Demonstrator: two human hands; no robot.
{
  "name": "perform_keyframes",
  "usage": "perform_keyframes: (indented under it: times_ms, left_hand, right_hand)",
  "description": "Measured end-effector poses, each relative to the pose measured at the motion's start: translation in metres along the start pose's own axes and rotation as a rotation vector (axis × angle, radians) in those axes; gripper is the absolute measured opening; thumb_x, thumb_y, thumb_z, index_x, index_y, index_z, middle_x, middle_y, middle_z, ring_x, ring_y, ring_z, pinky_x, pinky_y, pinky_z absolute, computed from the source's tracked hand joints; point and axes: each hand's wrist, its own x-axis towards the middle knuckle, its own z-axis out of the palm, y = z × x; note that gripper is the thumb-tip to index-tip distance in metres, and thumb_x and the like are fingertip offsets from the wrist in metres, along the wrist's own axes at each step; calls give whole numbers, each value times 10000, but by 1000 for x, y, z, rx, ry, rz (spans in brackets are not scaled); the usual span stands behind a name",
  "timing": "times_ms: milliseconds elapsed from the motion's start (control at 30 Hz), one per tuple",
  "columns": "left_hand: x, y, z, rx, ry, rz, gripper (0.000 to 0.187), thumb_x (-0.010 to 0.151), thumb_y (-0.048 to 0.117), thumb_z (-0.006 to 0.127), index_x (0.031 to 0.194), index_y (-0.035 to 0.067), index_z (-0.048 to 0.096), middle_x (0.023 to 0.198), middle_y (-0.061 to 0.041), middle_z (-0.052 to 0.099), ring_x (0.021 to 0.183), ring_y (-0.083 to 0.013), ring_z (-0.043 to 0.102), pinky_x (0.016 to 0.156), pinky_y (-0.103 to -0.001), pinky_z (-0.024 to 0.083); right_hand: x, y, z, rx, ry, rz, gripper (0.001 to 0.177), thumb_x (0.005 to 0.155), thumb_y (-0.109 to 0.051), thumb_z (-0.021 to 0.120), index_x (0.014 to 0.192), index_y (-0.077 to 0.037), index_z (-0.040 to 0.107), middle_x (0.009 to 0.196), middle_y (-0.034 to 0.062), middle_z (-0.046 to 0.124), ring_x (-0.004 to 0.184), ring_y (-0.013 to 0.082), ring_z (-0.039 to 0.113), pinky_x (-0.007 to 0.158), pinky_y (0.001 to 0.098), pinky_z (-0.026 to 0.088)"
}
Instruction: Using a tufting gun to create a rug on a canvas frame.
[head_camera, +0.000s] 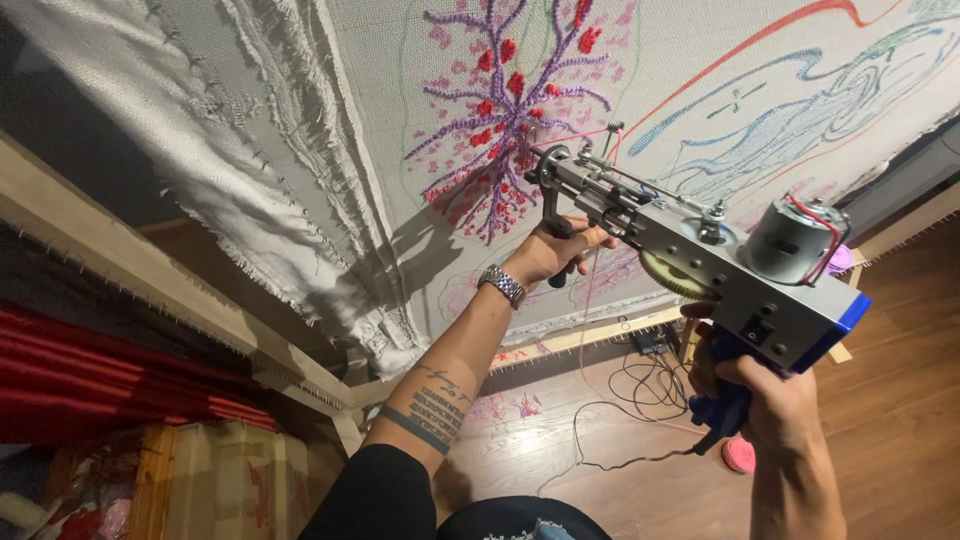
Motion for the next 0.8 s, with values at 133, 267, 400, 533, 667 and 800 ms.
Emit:
perform_keyframes:
  times_ms: [133, 267, 400, 533, 667, 800]
  left_hand:
    - [-4, 14, 7, 95, -20, 39, 235, 819, 200, 598, 851, -20, 672, 881, -97, 692, 468, -88, 493, 459, -199, 469]
    - [-8, 30, 16, 225, 65, -39, 370, 744, 247, 651, 930, -73, 643, 915, -98, 675, 443, -100, 517, 421, -200, 465]
    - [-13, 34, 19, 330, 72, -115, 351, 755, 250, 648, 949, -42, 665, 997, -76, 671, 450, -95, 537, 422, -199, 439]
    - [-16, 24, 13, 437, 113, -143, 399, 722, 314, 664, 935, -23, 664, 930, -82, 675, 467, -108, 577, 417, -207, 444]
    - [-15, 14, 4, 394, 126, -140, 332, 720, 301, 685, 892, 16, 687, 785, -34, 650, 486, -92, 552, 446, -207, 426]
    - [-17, 16, 2, 381, 137, -144, 334, 699, 313, 696, 880, 31, 697, 761, -32, 645, 496, -99, 549, 469, -216, 437]
  right_hand:
    - [-7, 4, -12, 0, 68, -14, 504, 596, 41, 451, 1092, 93, 525, 798, 182, 580, 509, 180, 445, 454, 280, 371]
    - [-8, -6, -2, -16, -14, -37, 487, 622, 16, 475, 1100, 92, 530, 642, 114, 549, 450, 147, 433, 421, 247, 364]
    - [-12, 8, -18, -41, 75, -61, 378, 633, 14, 484, 1004, 77, 519, 653, 145, 551, 475, 169, 465, 445, 281, 402]
    - [-7, 9, -5, -28, 51, -32, 481, 587, 35, 465, 1056, 110, 543, 674, 148, 564, 446, 158, 445, 406, 245, 357]
    - [0, 12, 1, -18, 39, 32, 533, 579, 35, 431, 1097, 102, 537, 724, 145, 554, 489, 154, 440, 424, 240, 353]
    - [6, 12, 7, -13, 17, 29, 526, 563, 15, 434, 1070, 98, 549, 632, 116, 520, 437, 135, 419, 408, 235, 343]
